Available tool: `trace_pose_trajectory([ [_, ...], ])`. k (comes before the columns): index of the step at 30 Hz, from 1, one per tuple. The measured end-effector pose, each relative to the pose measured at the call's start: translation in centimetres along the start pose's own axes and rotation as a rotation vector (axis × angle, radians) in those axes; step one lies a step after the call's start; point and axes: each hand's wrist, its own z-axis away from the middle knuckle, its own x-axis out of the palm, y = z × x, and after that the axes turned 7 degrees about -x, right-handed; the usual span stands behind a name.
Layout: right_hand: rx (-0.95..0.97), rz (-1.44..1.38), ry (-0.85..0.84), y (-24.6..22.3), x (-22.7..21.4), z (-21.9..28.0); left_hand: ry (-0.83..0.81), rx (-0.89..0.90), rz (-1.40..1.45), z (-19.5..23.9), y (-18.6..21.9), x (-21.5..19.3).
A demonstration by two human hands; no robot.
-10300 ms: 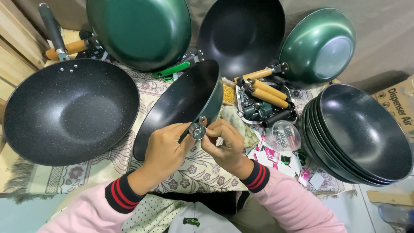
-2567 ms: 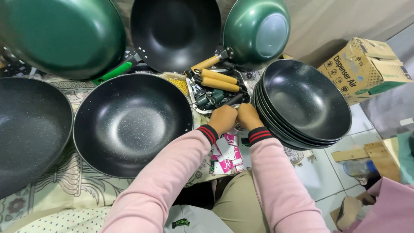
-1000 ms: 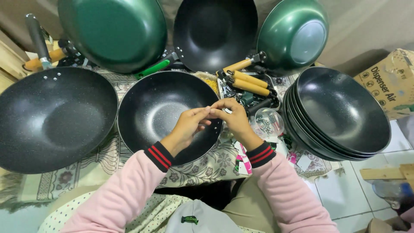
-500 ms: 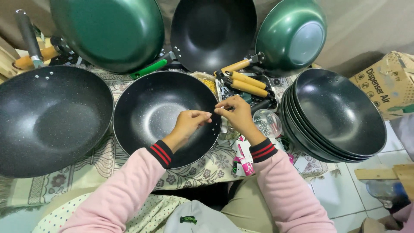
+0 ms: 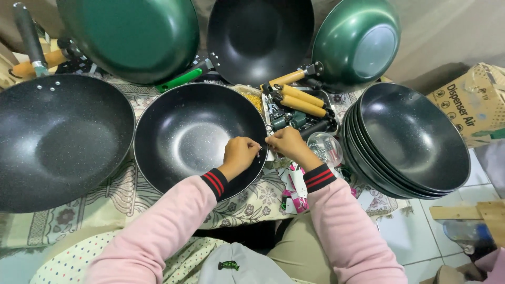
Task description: Attaching wooden handles to various woks and pans using screws and a small wrench.
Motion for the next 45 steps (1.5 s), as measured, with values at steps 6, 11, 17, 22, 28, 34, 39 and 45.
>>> trace_pose_trajectory([
  [6,0.024,-0.073,-0.019,0.4,0.3,-0.6,0.042,0.086,-0.122,0.8,0.5,-0.4],
  [11,0.015,-0.050,-0.036,0.6,0.2,-0.8,0.026,0.117,-0.134,1.6,1.4,-1.4],
  [17,-0.019,-0.042,-0.047,1.3,0.5,-1.1,-0.015,0.134,-0.111,3.1,2.8,-2.7],
  [22,-0.006,-0.026,-0.055,2.0,0.8,-1.6,-0.068,0.141,-0.123,4.9,3.6,-3.3],
  [28,-0.023,0.010,-0.075,1.5,0.0,-1.1,-0.104,0.187,-0.172,5.7,4.0,-3.4],
  [34,0.014,0.066,0.045,0.9,-4.3,0.1,0.054,0.292,-0.232,3.3,4.7,-2.3],
  [39,0.079,0.361,0.192,4.0,-8.2,0.5,0.024,0.456,-0.050,1.5,8.5,0.0],
  [45,0.181,0.367,0.158,8.4,-8.7,-1.0,-0.234,0.430,-0.082,-0.8,12.7,3.8],
])
